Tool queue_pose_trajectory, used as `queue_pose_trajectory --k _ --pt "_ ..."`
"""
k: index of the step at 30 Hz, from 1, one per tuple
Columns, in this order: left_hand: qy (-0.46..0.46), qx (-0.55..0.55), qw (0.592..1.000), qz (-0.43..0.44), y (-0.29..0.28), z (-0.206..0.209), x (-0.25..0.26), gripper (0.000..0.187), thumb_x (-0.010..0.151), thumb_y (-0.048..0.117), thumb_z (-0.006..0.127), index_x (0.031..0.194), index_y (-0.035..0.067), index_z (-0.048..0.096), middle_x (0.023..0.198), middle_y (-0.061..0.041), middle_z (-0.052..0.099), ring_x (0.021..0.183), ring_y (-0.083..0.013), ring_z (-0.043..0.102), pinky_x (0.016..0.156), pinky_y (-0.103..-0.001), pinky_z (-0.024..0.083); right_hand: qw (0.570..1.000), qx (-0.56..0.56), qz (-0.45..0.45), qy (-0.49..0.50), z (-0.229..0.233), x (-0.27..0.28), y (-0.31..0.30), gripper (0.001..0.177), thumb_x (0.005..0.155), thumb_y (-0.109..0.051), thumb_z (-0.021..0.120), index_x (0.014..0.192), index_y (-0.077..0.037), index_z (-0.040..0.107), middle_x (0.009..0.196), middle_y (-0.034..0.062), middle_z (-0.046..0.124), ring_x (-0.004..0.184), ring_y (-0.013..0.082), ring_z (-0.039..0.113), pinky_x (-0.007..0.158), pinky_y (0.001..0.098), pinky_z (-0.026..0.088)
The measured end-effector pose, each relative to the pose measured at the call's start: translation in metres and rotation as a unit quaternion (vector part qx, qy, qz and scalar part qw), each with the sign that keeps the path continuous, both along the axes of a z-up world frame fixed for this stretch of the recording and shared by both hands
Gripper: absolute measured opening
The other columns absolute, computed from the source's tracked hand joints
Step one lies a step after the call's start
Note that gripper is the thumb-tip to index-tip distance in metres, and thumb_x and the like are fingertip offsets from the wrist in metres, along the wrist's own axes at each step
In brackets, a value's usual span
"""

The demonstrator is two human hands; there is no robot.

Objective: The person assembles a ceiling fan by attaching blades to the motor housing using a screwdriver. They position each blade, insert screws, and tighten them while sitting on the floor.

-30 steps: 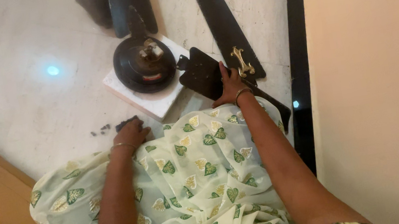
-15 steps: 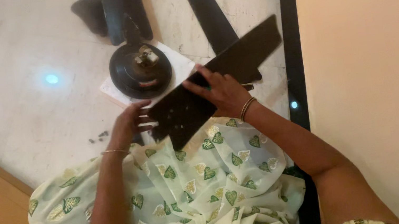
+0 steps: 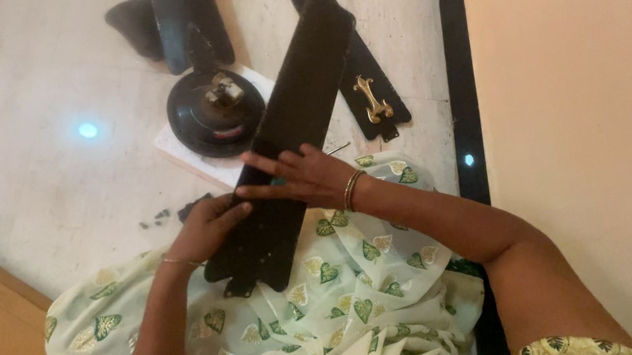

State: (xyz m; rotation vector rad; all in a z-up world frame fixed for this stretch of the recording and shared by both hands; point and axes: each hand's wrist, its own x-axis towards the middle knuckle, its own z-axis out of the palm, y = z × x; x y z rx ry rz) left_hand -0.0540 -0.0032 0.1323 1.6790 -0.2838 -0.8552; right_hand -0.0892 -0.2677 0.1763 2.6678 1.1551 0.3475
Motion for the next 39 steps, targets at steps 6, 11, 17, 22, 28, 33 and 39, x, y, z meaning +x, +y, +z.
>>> queue_pose_trajectory --k 6,11,17,22,28,33,39 --pt "0.041 -0.173 0.972 0.152 -0.016 -0.018 0.017 0.036 0.098 0.028 0.068 0.117 -0.003 0.072 0.099 -0.005 0.074 0.085 -0.01 0.067 0.077 -0.026 0.056 0.863 0.428 -0.246 0.113 0.007 -0.018 -0.069 0.088 0.087 -0.033 0.087 0.159 -0.015 0.04 0.128 0.0102 0.068 0.104 0.0168 0.07 0.084 0.0267 0.057" --pt "-0.005 -0.311 0.919 0.242 -0.087 -0.044 0.021 0.035 0.101 0.028 0.069 0.122 -0.001 0.07 0.105 -0.002 0.073 0.091 -0.0077 0.065 0.082 -0.024 0.055 0.554 0.723 -0.314 0.266 -0.045 -0.064 -0.058 0.037 0.095 -0.027 0.077 0.127 -0.009 0.07 0.1 -0.0048 0.074 0.081 -0.0022 0.062 0.068 0.0163 0.052" --pt "-0.072 -0.333 0.912 0.23 -0.151 -0.042 0.016 0.04 0.107 0.032 0.069 0.127 -0.003 0.07 0.113 -0.004 0.072 0.099 -0.0095 0.062 0.085 -0.026 0.053 0.331 0.837 -0.345 0.267 -0.06 -0.074 -0.06 0.029 0.091 -0.026 0.083 0.082 -0.011 0.06 0.064 -0.0051 0.052 0.047 0.0035 0.041 0.04 0.0207 0.032" --pt "-0.058 -0.161 0.976 0.136 -0.128 -0.026 0.031 0.062 0.1 0.051 0.049 0.15 0.014 0.047 0.125 -0.002 0.064 0.097 -0.0131 0.069 0.077 -0.028 0.057 0.34 0.84 -0.387 0.17 -0.055 -0.044 -0.141 0.02 0.085 -0.018 0.082 0.083 -0.009 0.065 0.071 -0.0045 0.062 0.047 0.0037 0.042 0.042 0.0212 0.032" --pt "-0.085 -0.049 0.981 0.166 -0.024 -0.058 0.044 0.054 0.099 0.036 0.06 0.148 0.013 0.052 0.131 -0.009 0.068 0.103 -0.0188 0.069 0.085 -0.03 0.054 0.391 0.768 -0.498 0.093 -0.127 0.019 -0.245 0.021 0.085 -0.016 0.085 0.087 -0.005 0.066 0.07 -0.0011 0.057 0.047 0.0075 0.043 0.042 0.0256 0.034" --pt "-0.069 0.018 0.968 0.242 0.031 -0.113 0.044 0.049 0.098 0.03 0.061 0.143 0.012 0.057 0.124 -0.009 0.069 0.097 -0.0194 0.07 0.079 -0.031 0.052 0.293 0.795 -0.522 0.1 -0.191 0.032 -0.277 0.017 0.084 -0.015 0.082 0.089 -0.008 0.067 0.068 -0.0023 0.058 0.045 0.0089 0.037 0.039 0.0261 0.028" --pt "-0.066 -0.013 0.966 0.251 0.019 -0.163 0.06 0.048 0.097 0.028 0.067 0.14 0.009 0.059 0.12 -0.011 0.07 0.096 -0.019 0.068 0.082 -0.03 0.054 0.237 0.772 -0.558 0.192 -0.215 0.028 -0.278 0.026 0.088 -0.02 0.081 0.08 -0.009 0.059 0.065 0.0013 0.052 0.046 0.0099 0.043 0.039 0.0241 0.033"
